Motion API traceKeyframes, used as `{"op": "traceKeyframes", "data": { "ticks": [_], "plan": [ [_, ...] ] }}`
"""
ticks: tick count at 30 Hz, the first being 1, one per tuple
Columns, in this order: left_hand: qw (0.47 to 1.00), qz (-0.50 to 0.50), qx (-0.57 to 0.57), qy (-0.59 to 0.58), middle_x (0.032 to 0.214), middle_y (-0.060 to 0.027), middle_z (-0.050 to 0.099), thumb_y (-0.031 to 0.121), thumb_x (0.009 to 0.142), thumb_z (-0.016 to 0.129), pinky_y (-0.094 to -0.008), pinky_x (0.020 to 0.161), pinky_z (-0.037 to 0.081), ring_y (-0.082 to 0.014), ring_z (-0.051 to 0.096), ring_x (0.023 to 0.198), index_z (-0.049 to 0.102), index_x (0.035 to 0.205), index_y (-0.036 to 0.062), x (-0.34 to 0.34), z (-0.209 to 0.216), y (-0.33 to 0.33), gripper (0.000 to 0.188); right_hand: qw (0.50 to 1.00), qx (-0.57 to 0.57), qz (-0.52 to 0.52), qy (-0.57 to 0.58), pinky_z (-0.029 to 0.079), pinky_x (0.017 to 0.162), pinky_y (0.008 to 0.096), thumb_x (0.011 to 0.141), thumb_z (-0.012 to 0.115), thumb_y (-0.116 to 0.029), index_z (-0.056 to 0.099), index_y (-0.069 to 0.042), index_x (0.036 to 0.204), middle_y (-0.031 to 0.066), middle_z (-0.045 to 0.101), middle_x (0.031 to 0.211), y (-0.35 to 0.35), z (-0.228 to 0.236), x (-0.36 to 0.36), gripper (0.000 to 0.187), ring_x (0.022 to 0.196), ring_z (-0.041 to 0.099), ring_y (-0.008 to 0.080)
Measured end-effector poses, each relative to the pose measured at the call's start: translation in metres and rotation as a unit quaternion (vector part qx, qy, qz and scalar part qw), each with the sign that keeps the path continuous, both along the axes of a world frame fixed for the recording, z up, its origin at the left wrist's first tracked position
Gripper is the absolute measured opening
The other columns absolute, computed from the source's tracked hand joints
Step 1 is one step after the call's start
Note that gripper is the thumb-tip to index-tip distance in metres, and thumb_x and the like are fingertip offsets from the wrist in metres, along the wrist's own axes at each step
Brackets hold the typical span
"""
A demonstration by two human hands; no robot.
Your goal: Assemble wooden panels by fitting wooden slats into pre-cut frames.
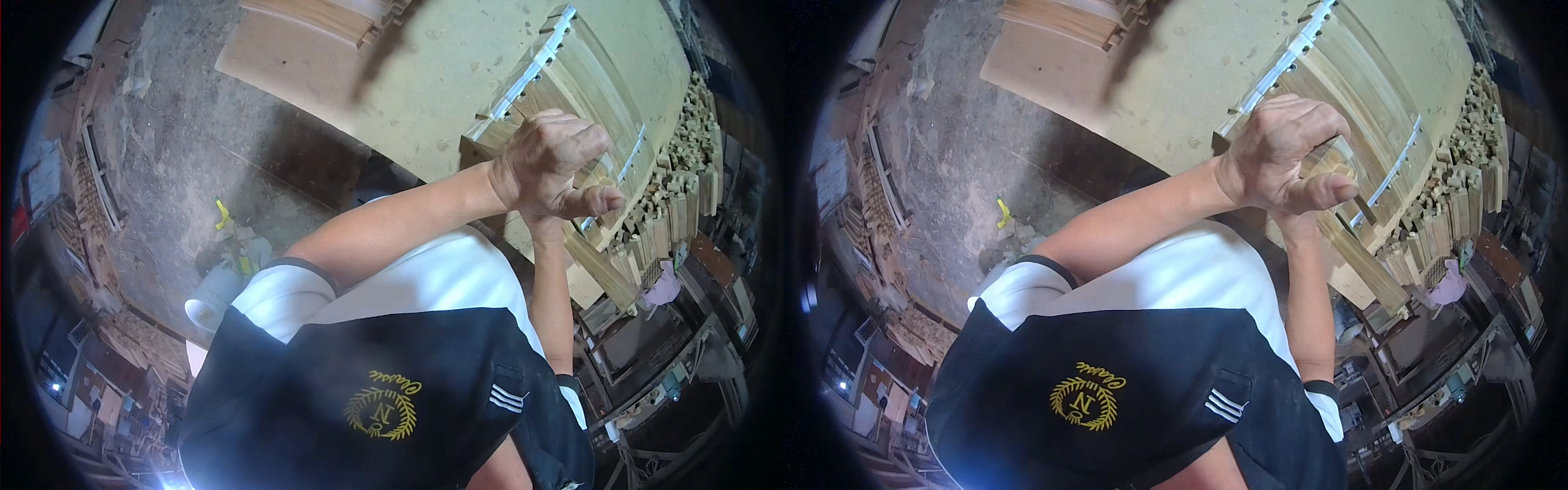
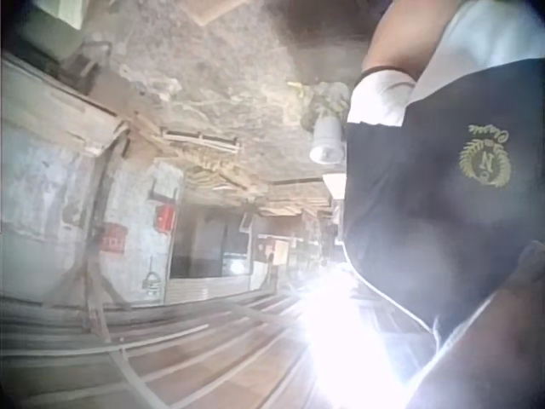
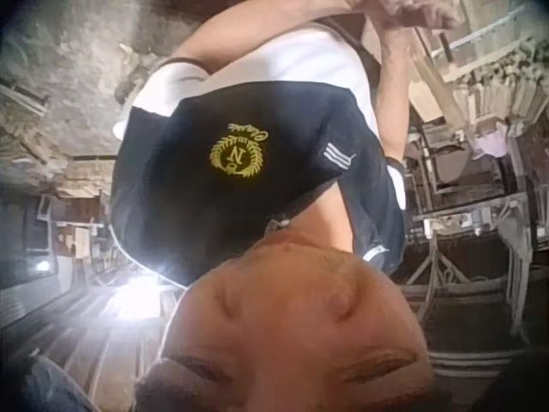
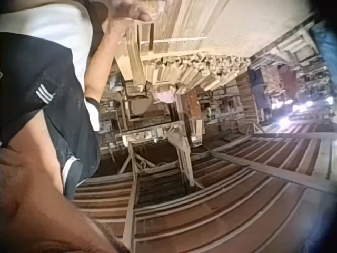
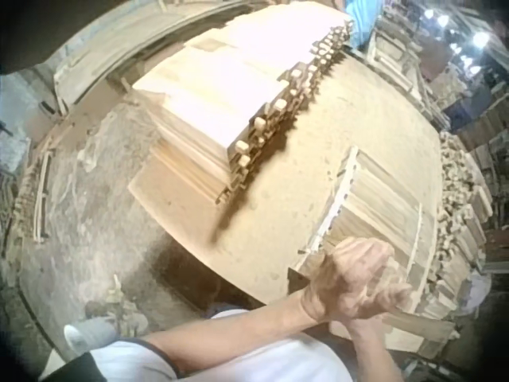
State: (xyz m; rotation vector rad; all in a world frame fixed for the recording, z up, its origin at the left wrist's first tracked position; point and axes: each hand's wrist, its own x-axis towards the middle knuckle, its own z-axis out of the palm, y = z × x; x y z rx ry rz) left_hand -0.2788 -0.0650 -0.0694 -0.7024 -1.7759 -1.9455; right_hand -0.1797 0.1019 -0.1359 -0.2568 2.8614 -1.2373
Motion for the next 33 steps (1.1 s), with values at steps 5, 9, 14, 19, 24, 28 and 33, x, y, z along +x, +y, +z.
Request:
{"op": "traceKeyframes", "data": {
  "ticks": [5, 9, 14, 19, 24, 28, 33],
  "plan": [
    [0.999, -0.036, -0.031, -0.019, 0.063, -0.0128, 0.055, 0.061, 0.087, 0.063, -0.0371, 0.053, 0.043, -0.029, 0.056, 0.055, 0.058, 0.081, 0.0013, 0.006, 0.016, -0.002, 0.06, 1.0, 0.019, 0.011, 0.001, 0.034, 0.107, 0.0568, 0.076, 0.067, -0.062, 0.051, -0.009, 0.135, 0.0188, 0.057, 0.129, -0.005, 0.002, 0.002, 0.082, 0.121, 0.054, 0.0345],
    [0.999, -0.034, -0.011, -0.005, 0.061, -0.0125, 0.052, 0.062, 0.088, 0.061, -0.0371, 0.052, 0.044, -0.0296, 0.056, 0.055, 0.055, 0.076, 0.0007, -0.006, 0.029, 0.008, 0.063, 0.997, 0.077, 0.01, 0.003, 0.031, 0.109, 0.059, 0.075, 0.066, -0.068, 0.05, -0.008, 0.137, 0.0197, 0.056, 0.132, -0.005, 0.005, -0.017, 0.087, 0.124, 0.052, 0.0345],
    [0.987, -0.027, 0.006, -0.157, 0.056, -0.0159, 0.053, 0.062, 0.091, 0.057, -0.0392, 0.052, 0.045, -0.0335, 0.058, 0.055, 0.055, 0.07, 0.0008, -0.037, 0.046, 0.038, 0.065, 0.959, 0.281, 0.034, -0.001, 0.023, 0.112, 0.0636, 0.073, 0.065, -0.074, 0.044, -0.008, 0.143, 0.0214, 0.047, 0.142, 0.004, 0.012, -0.046, 0.099, 0.134, 0.043, 0.0356],
    [0.982, -0.006, -0.059, -0.181, 0.063, -0.0122, 0.056, 0.06, 0.096, 0.049, -0.0341, 0.059, 0.047, -0.0219, 0.059, 0.062, 0.06, 0.079, 0.0009, -0.064, 0.051, 0.069, 0.063, 0.937, 0.346, 0.031, -0.043, 0.009, 0.115, 0.07, 0.068, 0.069, -0.075, 0.02, -0.009, 0.156, 0.0198, 0.014, 0.162, 0.024, 0.015, -0.052, 0.12, 0.151, 0.01, 0.0389],
    [0.996, -0.091, 0.02, 0.003, 0.079, -0.0113, 0.061, 0.048, 0.092, 0.061, -0.0335, 0.07, 0.047, -0.0215, 0.062, 0.075, 0.06, 0.097, 0.0035, -0.034, 0.105, 0.042, 0.044, 0.991, 0.095, -0.004, -0.089, 0.008, 0.116, 0.0684, 0.068, 0.065, -0.079, 0.029, -0.006, 0.153, 0.0234, 0.013, 0.161, 0.049, -0.009, -0.051, 0.117, 0.151, 0.006, 0.0384],
    [0.984, -0.005, 0.178, 0.004, 0.116, -0.0137, 0.059, 0.044, 0.092, 0.054, -0.0427, 0.098, 0.044, -0.0293, 0.058, 0.106, 0.053, 0.127, 0.004, -0.066, 0.127, 0.025, 0.053, 0.982, 0.185, 0.007, 0.034, 0.009, 0.119, 0.0615, 0.066, 0.074, -0.074, 0.025, 0.002, 0.152, 0.0251, 0.017, 0.159, 0.058, -0.004, -0.047, 0.125, 0.15, 0.012, 0.0397],
    [0.834, -0.046, 0.434, -0.338, 0.14, -0.0134, 0.049, 0.068, 0.097, 0.021, -0.0441, 0.11, 0.037, -0.0315, 0.047, 0.127, 0.043, 0.143, 0.0073, -0.067, 0.094, 0.036, 0.08, 0.88, -0.446, -0.11, 0.121, 0.024, 0.119, 0.0398, 0.07, 0.088, -0.039, 0.032, -0.001, 0.148, 0.0179, 0.039, 0.149, -0.001, 0.077, -0.054, 0.104, 0.142, 0.031, 0.0274]
  ]
}}
